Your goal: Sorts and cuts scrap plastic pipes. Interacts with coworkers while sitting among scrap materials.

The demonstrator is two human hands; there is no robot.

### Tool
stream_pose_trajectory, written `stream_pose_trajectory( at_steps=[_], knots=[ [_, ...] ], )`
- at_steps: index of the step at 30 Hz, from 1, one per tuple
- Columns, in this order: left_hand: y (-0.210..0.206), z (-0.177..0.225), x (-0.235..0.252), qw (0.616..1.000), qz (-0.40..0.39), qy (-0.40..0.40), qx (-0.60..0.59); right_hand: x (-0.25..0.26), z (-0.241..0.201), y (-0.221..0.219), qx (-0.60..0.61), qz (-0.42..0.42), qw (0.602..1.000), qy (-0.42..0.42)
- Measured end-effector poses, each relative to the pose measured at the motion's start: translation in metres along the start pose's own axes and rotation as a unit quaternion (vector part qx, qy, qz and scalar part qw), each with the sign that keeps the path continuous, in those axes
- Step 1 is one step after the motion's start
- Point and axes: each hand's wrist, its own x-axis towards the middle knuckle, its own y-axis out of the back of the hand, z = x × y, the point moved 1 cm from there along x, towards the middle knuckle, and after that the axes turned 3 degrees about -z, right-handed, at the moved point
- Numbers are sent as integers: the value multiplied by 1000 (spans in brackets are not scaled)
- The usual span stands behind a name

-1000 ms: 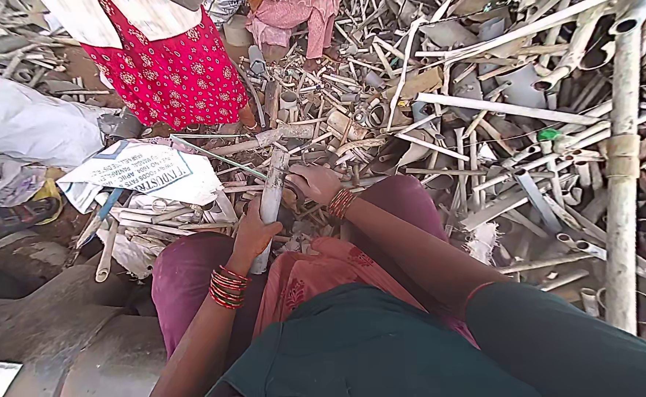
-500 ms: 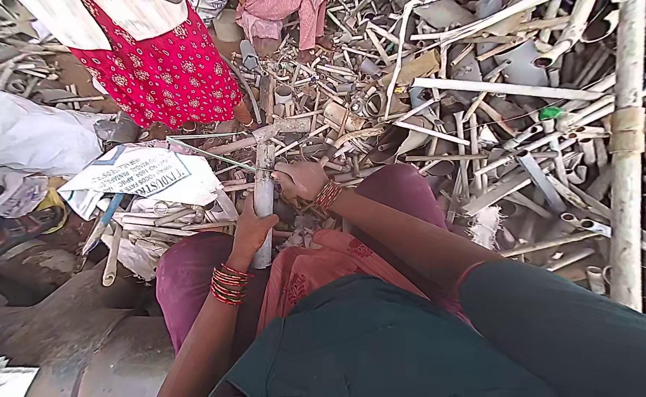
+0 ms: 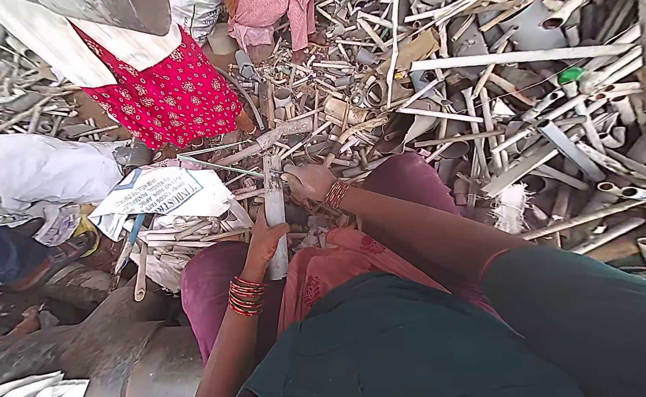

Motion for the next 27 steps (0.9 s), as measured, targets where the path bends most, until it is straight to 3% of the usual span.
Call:
stream_pose_trajectory(
  at_steps=[4,11,17,23,27],
  knots=[
    [5,-3,2,1000,0,-19,-14,-11,-15,-17,-1,-25,997,72],
    [1,-5,-2,997,-28,-23,-61,14,9,6,35,-1,999,-24],
    [10,-11,2,980,-24,-28,-196,-6,-25,-17,52,-37,993,101],
    [15,-12,1,948,-119,-11,-294,27,9,-9,53,1,998,24],
    [17,-18,5,936,-136,-28,-322,7,-15,-10,74,-24,993,91]
  ],
)
